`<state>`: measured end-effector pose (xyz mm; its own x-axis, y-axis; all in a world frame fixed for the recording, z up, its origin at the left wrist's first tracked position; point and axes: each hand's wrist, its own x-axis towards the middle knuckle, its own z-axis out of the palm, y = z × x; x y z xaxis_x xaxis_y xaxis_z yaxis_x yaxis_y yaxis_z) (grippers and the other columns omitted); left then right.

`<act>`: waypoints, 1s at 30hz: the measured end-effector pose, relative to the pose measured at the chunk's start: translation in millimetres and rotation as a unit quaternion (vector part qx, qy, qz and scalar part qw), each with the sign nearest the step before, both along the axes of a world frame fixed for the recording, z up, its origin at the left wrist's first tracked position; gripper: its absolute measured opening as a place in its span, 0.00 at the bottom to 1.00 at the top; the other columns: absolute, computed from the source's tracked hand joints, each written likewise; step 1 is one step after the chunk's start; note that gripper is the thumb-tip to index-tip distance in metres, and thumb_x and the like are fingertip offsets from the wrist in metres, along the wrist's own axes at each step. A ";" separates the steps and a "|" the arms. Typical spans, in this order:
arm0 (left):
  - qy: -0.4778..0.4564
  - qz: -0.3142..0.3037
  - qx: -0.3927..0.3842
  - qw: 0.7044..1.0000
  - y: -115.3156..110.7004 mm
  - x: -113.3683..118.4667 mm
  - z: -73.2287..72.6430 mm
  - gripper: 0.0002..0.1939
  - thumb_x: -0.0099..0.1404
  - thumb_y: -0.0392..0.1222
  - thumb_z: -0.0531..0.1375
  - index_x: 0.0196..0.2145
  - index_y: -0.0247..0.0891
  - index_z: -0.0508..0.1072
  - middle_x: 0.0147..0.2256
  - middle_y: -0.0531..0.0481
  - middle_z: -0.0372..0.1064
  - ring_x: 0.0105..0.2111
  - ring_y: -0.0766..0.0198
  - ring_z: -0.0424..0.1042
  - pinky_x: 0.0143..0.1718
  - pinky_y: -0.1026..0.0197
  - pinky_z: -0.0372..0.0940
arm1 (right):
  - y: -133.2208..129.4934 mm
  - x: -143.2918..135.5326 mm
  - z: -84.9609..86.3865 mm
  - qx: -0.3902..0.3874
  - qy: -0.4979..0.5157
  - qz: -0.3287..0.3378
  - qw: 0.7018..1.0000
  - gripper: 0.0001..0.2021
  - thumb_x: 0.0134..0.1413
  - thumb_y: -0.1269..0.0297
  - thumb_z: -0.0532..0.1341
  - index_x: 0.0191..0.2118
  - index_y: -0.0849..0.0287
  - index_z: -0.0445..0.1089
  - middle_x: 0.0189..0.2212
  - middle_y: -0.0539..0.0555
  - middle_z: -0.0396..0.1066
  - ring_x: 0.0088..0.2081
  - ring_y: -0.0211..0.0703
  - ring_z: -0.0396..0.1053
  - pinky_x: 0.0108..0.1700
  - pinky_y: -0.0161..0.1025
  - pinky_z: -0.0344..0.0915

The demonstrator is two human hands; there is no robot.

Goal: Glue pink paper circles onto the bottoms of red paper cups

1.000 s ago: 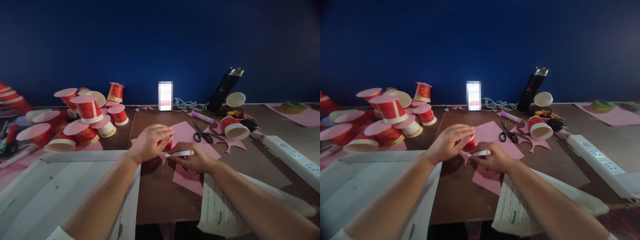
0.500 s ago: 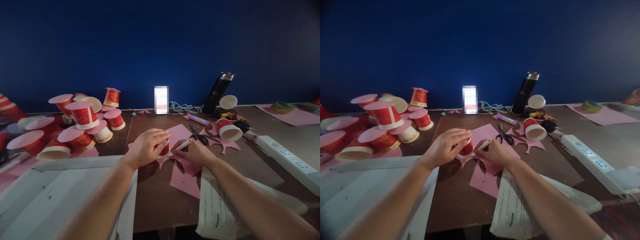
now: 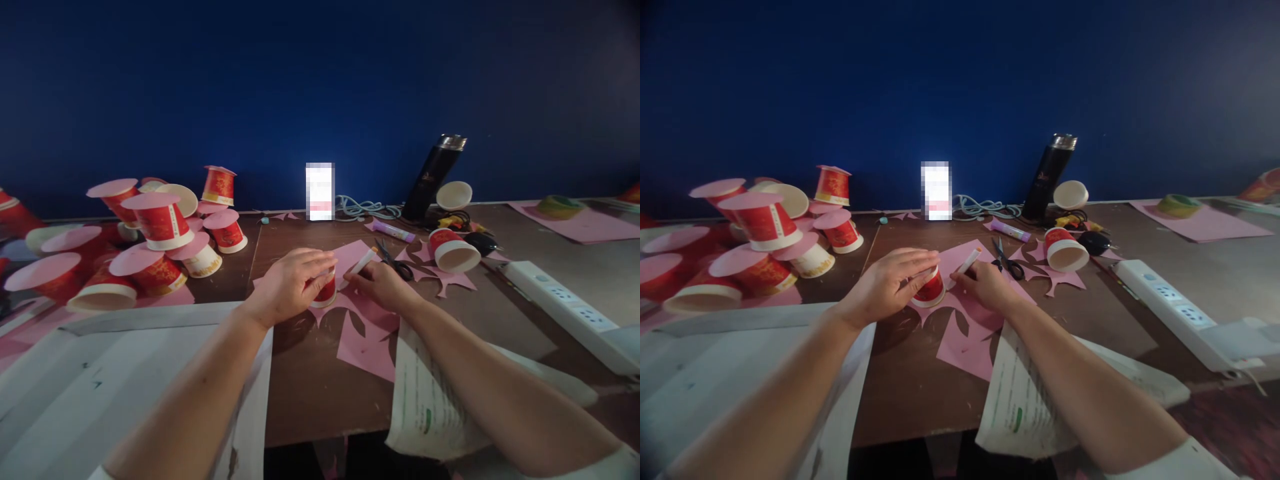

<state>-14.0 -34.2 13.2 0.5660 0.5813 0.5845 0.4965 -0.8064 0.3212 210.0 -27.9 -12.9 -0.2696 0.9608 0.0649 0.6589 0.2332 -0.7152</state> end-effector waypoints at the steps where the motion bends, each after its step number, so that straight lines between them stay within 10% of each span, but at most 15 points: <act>1: 0.000 0.001 0.001 1.000 0.0 0.1 -0.1 0.17 0.67 0.41 0.55 0.52 0.39 0.72 0.50 0.45 0.72 0.51 0.58 0.69 0.54 0.50 0.64 | 1.4 -0.4 -0.8 -0.002 0.004 -0.007 1.000 0.16 0.57 0.52 0.56 0.31 0.60 0.71 0.24 0.52 0.71 0.27 0.39 0.66 0.28 0.35 0.58; 30: 0.004 0.005 0.010 1.000 -1.0 0.9 0.2 0.17 0.67 0.42 0.55 0.52 0.38 0.71 0.50 0.47 0.73 0.51 0.60 0.69 0.54 0.53 0.64 | 26.7 -21.0 15.2 -0.037 -0.053 0.001 0.998 0.15 0.55 0.59 0.59 0.22 0.60 0.66 0.19 0.51 0.72 0.22 0.36 0.69 0.25 0.30 0.60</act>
